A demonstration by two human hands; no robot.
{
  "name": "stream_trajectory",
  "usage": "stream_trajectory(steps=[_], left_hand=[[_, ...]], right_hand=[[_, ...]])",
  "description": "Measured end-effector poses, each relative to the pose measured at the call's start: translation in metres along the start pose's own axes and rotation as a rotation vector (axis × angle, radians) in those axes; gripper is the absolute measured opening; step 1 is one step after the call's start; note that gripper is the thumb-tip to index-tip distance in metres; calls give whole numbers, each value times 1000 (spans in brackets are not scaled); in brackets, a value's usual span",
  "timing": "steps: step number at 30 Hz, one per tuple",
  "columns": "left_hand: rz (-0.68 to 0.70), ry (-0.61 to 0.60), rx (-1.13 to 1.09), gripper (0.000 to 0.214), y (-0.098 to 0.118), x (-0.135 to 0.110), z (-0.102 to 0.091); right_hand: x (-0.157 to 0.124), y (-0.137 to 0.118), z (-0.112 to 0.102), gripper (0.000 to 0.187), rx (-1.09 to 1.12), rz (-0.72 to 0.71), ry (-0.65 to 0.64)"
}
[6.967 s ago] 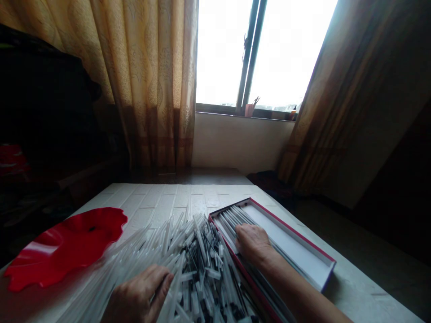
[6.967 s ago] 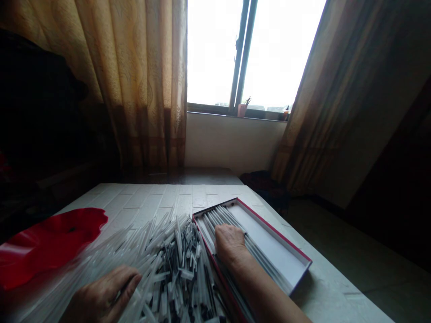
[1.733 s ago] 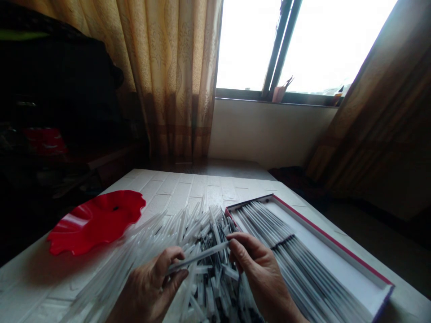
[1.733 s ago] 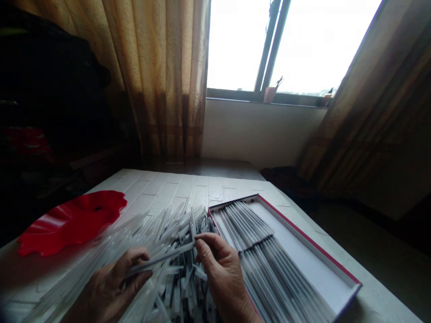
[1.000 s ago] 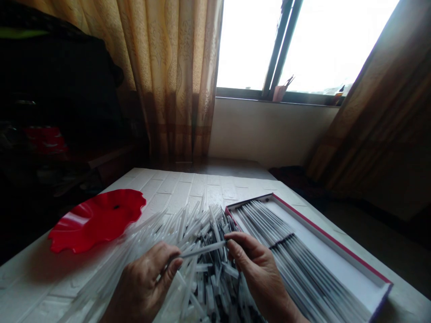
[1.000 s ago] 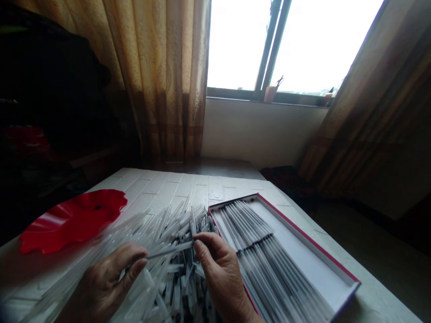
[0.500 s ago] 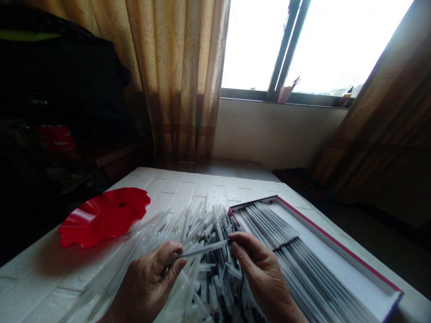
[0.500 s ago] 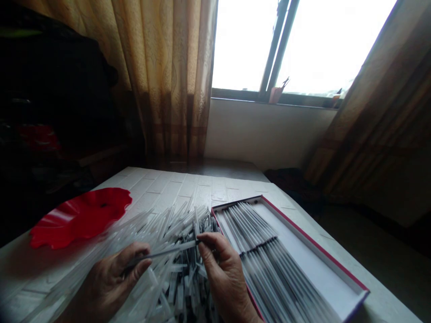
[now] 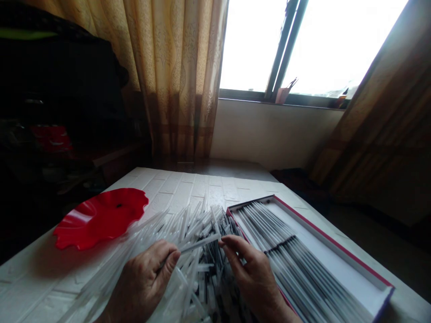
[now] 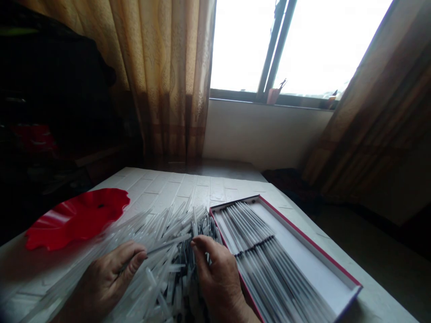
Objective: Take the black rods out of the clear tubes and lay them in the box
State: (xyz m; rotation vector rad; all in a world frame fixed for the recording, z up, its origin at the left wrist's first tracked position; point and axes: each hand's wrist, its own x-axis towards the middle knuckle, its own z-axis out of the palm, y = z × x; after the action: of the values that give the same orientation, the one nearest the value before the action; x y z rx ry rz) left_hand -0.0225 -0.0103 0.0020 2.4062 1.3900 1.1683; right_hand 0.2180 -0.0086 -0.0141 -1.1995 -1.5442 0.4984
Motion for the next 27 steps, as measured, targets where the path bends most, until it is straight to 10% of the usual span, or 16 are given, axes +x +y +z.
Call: stream_trajectory(steps=[17,27], left_hand=[[61,-47,-40,27,1,0,2],[0,122,106,27,-13,-4,9]], right_hand=[[7,-11,-12,24,298,207,-92],[22,-26,-32,33,764,377,415]])
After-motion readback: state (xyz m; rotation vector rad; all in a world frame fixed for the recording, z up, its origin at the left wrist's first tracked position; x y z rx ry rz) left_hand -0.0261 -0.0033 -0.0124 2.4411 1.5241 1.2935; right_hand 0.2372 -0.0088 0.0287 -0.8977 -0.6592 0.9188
